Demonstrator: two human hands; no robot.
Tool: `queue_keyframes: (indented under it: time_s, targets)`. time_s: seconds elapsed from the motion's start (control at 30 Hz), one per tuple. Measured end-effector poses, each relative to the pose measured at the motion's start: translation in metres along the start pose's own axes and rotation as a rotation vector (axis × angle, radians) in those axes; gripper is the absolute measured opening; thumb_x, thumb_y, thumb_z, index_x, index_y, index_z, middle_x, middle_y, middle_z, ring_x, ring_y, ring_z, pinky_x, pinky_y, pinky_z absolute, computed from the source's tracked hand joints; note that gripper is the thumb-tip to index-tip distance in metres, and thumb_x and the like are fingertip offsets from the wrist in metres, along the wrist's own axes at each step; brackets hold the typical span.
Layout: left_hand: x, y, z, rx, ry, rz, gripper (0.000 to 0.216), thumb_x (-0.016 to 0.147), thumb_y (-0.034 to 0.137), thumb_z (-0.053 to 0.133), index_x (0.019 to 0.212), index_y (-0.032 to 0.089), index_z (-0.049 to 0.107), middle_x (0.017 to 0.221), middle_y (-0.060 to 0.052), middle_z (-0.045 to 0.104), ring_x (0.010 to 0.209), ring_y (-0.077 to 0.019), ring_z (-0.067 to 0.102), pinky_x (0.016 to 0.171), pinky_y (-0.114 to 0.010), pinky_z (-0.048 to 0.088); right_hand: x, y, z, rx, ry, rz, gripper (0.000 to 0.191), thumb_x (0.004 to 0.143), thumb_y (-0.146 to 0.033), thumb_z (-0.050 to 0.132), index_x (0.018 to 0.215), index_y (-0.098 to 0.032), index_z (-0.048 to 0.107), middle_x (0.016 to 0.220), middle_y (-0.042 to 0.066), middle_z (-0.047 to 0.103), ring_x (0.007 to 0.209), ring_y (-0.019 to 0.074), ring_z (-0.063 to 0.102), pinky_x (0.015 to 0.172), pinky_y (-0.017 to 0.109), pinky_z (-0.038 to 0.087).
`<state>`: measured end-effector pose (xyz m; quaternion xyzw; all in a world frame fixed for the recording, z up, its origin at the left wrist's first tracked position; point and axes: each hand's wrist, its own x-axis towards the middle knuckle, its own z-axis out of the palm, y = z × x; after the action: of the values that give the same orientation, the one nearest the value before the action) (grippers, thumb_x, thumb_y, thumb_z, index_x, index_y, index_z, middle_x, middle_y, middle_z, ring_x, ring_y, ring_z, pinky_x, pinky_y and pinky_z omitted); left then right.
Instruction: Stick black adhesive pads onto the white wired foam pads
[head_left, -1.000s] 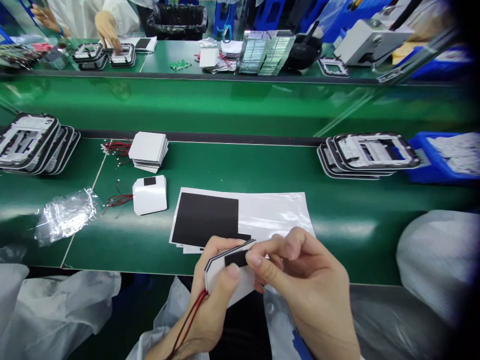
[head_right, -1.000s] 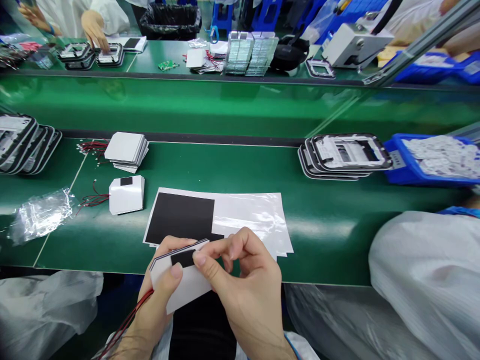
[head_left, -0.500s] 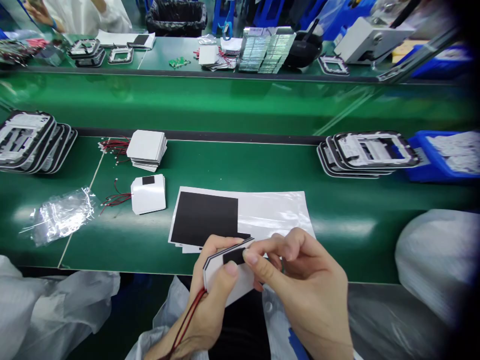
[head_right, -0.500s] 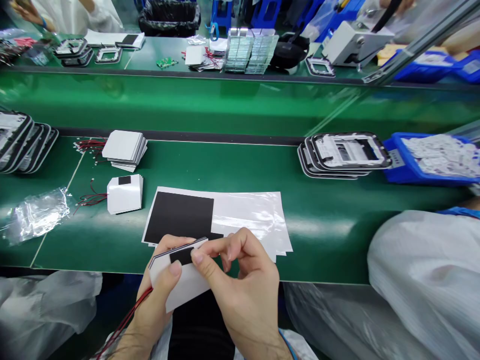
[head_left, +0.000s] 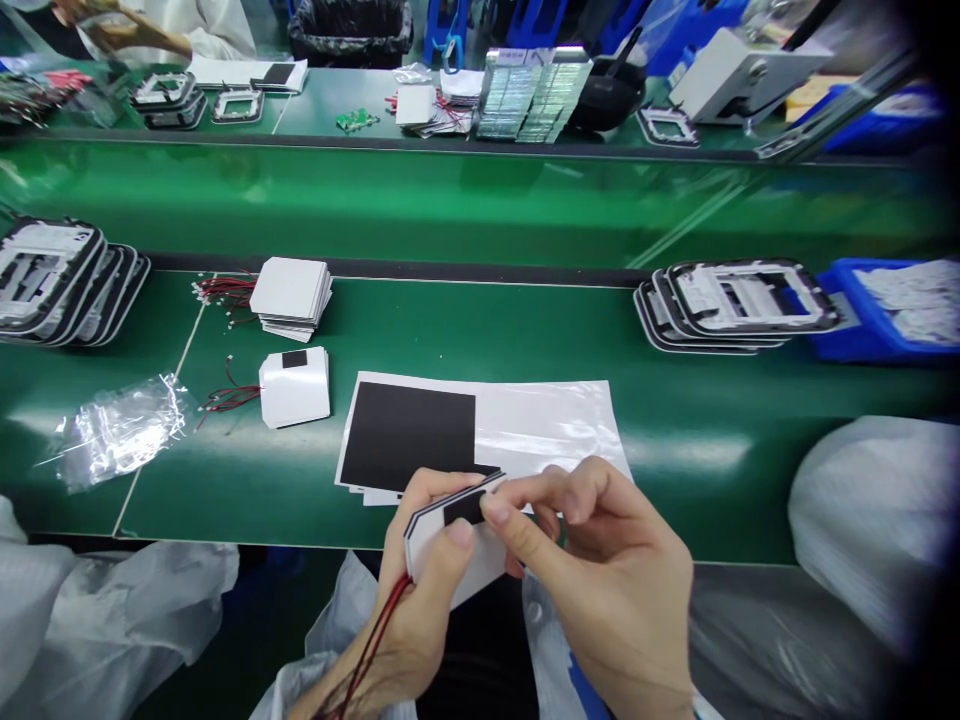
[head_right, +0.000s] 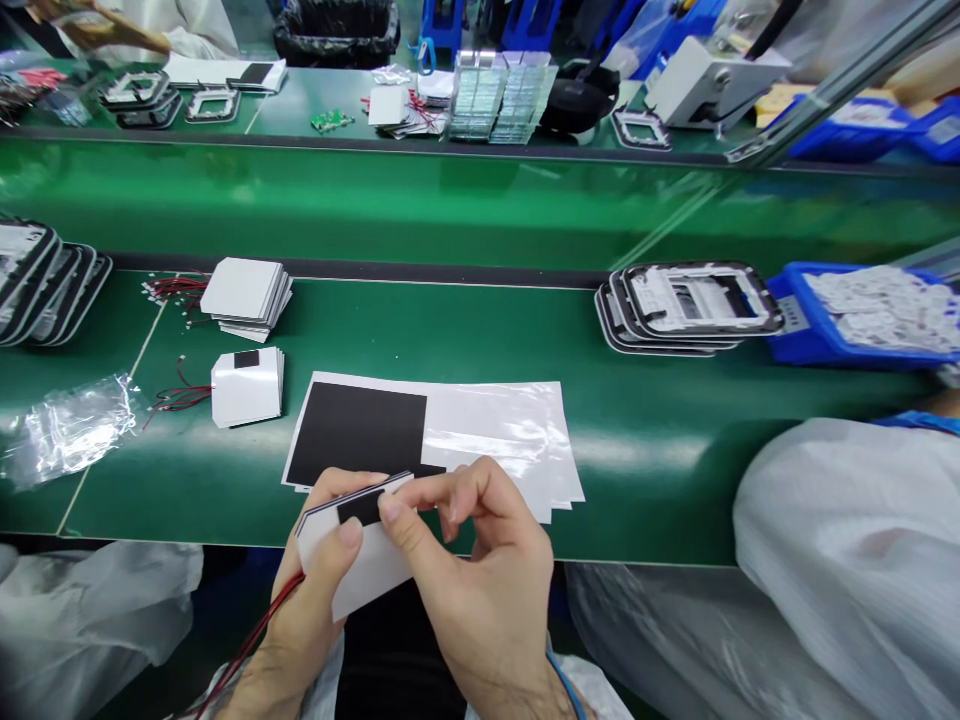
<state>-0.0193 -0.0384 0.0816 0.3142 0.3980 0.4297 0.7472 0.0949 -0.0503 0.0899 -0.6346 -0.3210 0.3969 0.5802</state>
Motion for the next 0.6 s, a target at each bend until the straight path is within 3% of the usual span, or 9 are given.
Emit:
queue_keyframes:
  time_s: [0.1, 0.23, 0.4, 0.47, 0.6]
  targets:
    - [0.001, -0.001, -0.001, 0.059, 0.005, 0.022, 0.018, 0.091, 0.028, 0.055, 0.106, 0.021, 0.062, 0.089, -0.002, 0.069, 0.074, -0.0155, 0.064, 0.074, -0.029, 0.048, 0.000, -0.002, 0.001, -0.019, 0.013, -0.019, 0.041, 0.072, -0.019, 0.078, 0.065, -0.024, 0.038, 0.064, 0.000, 0.068, 0.055, 0.0147, 0.056, 0.051, 0.027, 0.042]
    - [0.001, -0.006, -0.004, 0.134, 0.050, 0.025, 0.021, 0.089, 0.033, 0.057, 0.105, 0.021, 0.062, 0.104, -0.006, 0.069, 0.094, -0.0229, 0.065, 0.085, -0.034, 0.047, -0.002, -0.001, 0.003, -0.060, -0.037, -0.065, 0.036, 0.077, -0.017, 0.072, 0.066, -0.023, 0.039, 0.066, -0.002, 0.064, 0.063, 0.0150, 0.058, 0.057, 0.028, 0.044]
    - [0.002, -0.009, -0.005, 0.061, 0.070, 0.002, 0.022, 0.090, 0.034, 0.057, 0.108, 0.022, 0.059, 0.105, -0.006, 0.070, 0.104, -0.0246, 0.064, 0.093, -0.038, 0.047, -0.001, 0.008, 0.005, -0.203, -0.046, -0.163, 0.028, 0.082, -0.017, 0.066, 0.068, -0.023, 0.042, 0.071, -0.002, 0.048, 0.070, 0.0149, 0.050, 0.062, 0.028, 0.042]
    - [0.004, -0.008, -0.005, 0.003, 0.042, 0.013, 0.020, 0.090, 0.032, 0.056, 0.106, 0.021, 0.058, 0.105, -0.007, 0.072, 0.099, -0.0242, 0.067, 0.087, -0.037, 0.052, 0.005, 0.011, 0.004, -0.190, -0.056, -0.111, 0.026, 0.079, -0.020, 0.070, 0.072, -0.024, 0.045, 0.074, -0.003, 0.043, 0.070, 0.0145, 0.047, 0.061, 0.027, 0.042]
    - [0.010, -0.009, -0.009, -0.020, -0.066, -0.005, 0.021, 0.089, 0.033, 0.060, 0.105, 0.020, 0.061, 0.100, -0.008, 0.074, 0.085, -0.0228, 0.071, 0.078, -0.035, 0.055, 0.020, 0.016, 0.003, -0.066, -0.207, 0.052, 0.030, 0.072, -0.029, 0.077, 0.083, -0.025, 0.049, 0.080, -0.003, 0.045, 0.065, 0.0122, 0.046, 0.052, 0.023, 0.042]
